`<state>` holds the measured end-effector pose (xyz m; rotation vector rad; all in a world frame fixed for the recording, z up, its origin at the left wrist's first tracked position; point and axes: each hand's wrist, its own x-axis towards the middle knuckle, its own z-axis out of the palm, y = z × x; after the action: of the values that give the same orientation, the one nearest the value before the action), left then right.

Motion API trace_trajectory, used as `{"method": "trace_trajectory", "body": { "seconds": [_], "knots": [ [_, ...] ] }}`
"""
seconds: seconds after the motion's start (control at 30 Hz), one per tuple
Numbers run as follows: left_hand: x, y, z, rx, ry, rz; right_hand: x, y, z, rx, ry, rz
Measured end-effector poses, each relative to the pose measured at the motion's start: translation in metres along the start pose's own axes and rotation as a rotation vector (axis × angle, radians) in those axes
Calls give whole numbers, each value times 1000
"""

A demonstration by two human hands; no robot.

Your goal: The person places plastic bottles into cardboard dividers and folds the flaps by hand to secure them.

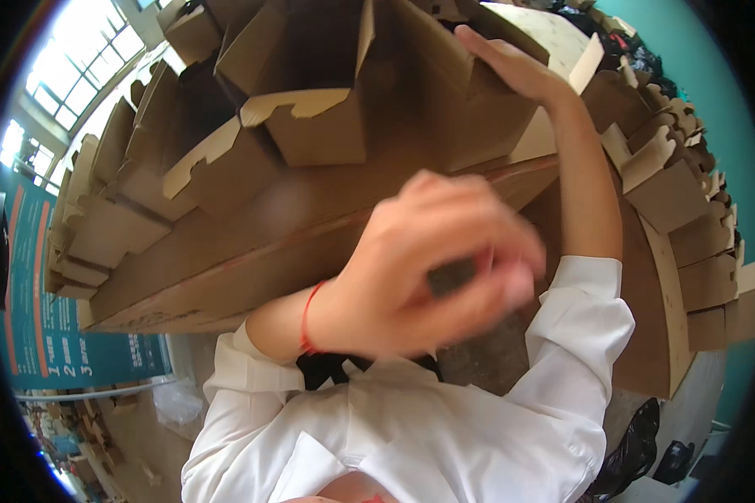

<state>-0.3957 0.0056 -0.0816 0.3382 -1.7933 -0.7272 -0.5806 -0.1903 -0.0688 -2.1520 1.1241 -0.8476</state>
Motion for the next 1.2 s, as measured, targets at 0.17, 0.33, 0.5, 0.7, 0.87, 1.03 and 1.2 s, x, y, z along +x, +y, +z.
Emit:
{"method": "trace_trajectory", "body": {
  "seconds": [0.17,0.33,0.5,0.7,0.87,1.03,1.2],
  "knots": [
    [53,-51,1,775,164,199,-19,-22,-20,-265,-54,-185],
    [69,-98,-18,1053,135,167,-74,-32,-23,-352,-54,-70],
    [57,-109,-15,1141,84,-112,-64,-3,-20,-631,2,-374],
    [45,-136,-2,912,118,-35,-57,3,-4,-510,-69,-62],
    [32,-145,9,937,132,-75,-6,4,-33,-230,-102,223],
    [35,-153,13,912,121,-70,51,51,18,-896,-435,503],
    [35,-154,11,935,152,-45,49,59,12,-676,-115,374]
  ]
}}
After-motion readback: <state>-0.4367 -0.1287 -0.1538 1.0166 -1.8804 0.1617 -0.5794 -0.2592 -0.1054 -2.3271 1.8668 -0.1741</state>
